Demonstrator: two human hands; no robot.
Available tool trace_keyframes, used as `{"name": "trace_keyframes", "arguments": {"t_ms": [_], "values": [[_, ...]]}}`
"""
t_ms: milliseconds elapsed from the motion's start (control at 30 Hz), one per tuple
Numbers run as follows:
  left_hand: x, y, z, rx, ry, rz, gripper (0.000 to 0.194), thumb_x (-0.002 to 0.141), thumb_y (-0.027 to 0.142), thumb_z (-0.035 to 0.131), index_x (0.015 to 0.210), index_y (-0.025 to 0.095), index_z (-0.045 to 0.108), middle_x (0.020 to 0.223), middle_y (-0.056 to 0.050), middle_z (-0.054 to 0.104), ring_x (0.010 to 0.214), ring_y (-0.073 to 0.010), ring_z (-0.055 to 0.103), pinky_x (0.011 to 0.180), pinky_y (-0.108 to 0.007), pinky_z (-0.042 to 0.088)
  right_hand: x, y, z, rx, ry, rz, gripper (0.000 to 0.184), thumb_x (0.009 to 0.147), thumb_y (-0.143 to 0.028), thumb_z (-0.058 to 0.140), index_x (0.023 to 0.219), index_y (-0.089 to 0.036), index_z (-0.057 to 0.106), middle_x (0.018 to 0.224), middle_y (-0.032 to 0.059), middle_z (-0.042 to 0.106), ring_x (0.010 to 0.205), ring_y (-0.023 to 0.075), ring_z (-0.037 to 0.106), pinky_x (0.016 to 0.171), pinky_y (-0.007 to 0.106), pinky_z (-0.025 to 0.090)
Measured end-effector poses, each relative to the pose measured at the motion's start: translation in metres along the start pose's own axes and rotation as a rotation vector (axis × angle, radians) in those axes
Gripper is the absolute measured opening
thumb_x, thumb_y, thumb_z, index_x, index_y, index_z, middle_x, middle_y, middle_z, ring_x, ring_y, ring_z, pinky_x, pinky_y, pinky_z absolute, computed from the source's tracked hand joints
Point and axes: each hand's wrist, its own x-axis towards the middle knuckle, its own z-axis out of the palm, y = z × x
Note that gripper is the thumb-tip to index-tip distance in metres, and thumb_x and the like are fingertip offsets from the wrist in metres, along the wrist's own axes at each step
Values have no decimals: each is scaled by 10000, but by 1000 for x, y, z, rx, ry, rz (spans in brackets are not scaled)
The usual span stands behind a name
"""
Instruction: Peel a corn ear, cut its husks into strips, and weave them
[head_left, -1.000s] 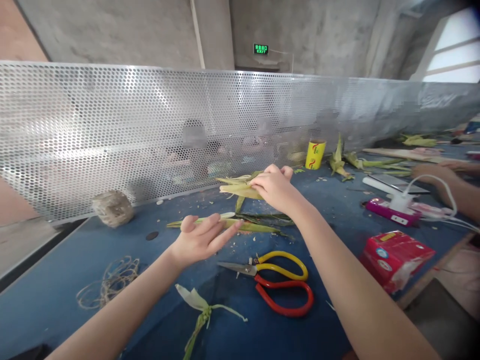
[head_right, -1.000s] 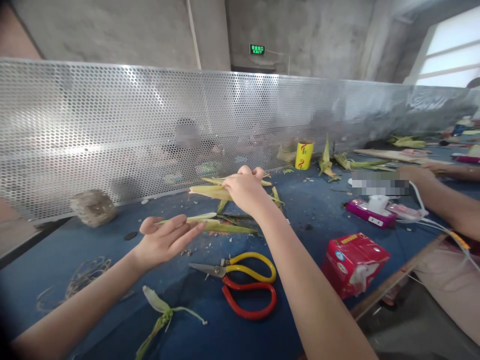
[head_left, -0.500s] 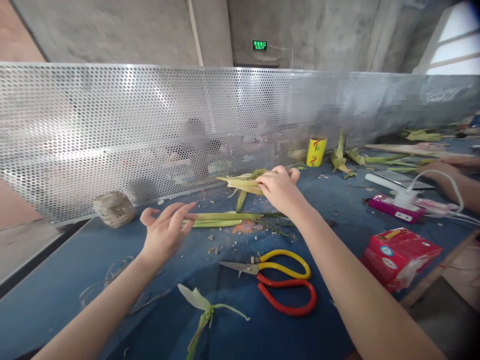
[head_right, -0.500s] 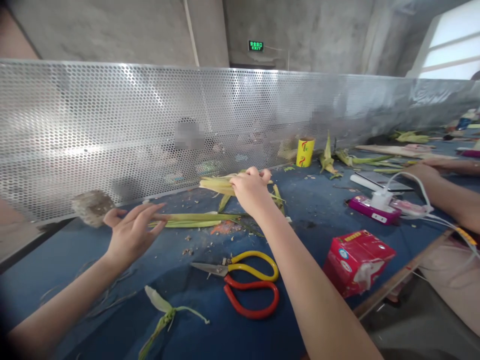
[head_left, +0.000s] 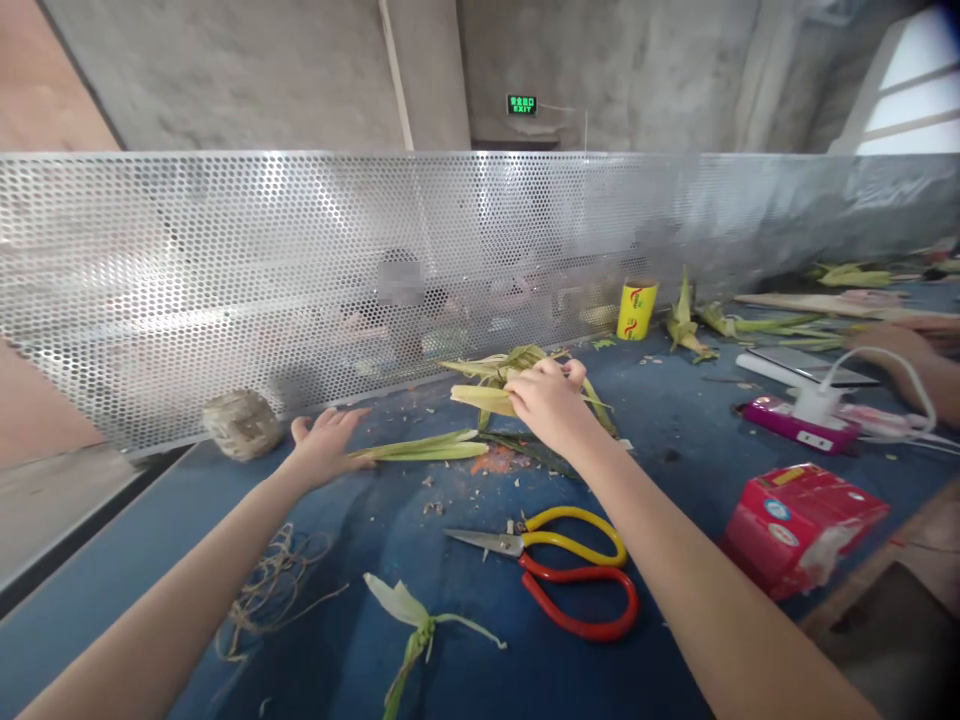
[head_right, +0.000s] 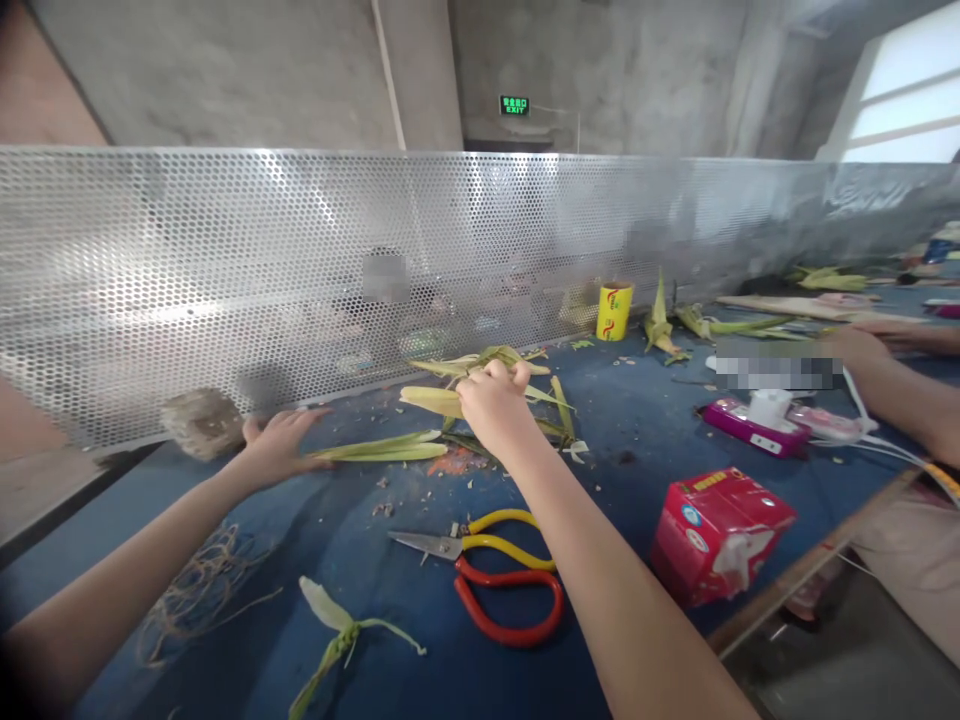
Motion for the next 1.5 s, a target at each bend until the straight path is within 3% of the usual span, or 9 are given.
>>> {"name": "trace_keyframes", "arguments": {"t_ms": [133,267,400,533,700,833,1000,1233,1500], "values": [[0,44,9,-129,-90,-67,595,696,494,595,1202,215,451,1054,-105,650,1088,-314,525,957,-525,260,-2,-10,3,-53,17,-145,250,858,-145,418,799,-206,653,884,27,680,935,212,458,825,395,134],[-1,97,18,-610,-235,-192,675,693,481,610,1232,140,388,871,-93,673,827,-235,633,733,-374,467,-5,-20,2,-47,52,-228,253,870,-136,401,847,-209,642,908,16,675,948,206,467,860,400,125],[-6,121,23,-754,-130,-275,679,616,330,714,1202,141,427,612,23,599,583,-157,600,584,-289,469,-5,-21,0,26,76,-198,244,884,-168,423,853,-230,657,922,10,686,942,205,493,837,402,158],[-8,120,20,-773,-152,-258,770,596,297,730,1257,142,367,670,3,638,649,-179,632,653,-329,493,0,-11,-3,215,5,-140,225,889,-199,457,895,-258,675,941,12,691,926,194,514,793,370,225],[-6,119,16,-532,-123,-130,804,634,348,705,1312,155,319,722,-21,659,746,-217,645,727,-375,481,4,-2,-7,384,-84,-39,204,871,-203,493,887,-258,689,887,21,678,932,188,519,782,342,267],[-4,130,18,-443,-76,-158,728,659,346,680,1294,165,374,683,-6,643,712,-205,637,720,-366,469,2,-5,-6,294,-81,-14,221,875,-179,472,882,-265,676,898,16,675,943,202,502,792,358,240],[-1,136,24,-772,-112,-363,749,660,297,677,1311,122,350,702,-32,658,666,-187,639,653,-333,480,0,-10,0,172,-14,-116,274,891,-140,407,856,-271,645,923,-8,685,951,208,471,797,384,169],[-3,134,32,-795,-33,-335,675,601,196,682,1220,136,422,714,-34,658,688,-197,651,662,-344,497,-3,-19,-4,79,10,-117,169,863,-190,477,826,-248,631,938,-2,680,970,219,443,820,407,144],[-6,135,39,-814,38,-348,703,583,263,708,1216,139,429,702,-18,639,620,-171,617,602,-301,479,-7,-37,-6,-82,99,-245,179,860,-157,474,808,-230,629,880,30,649,938,212,404,835,419,132]]}}
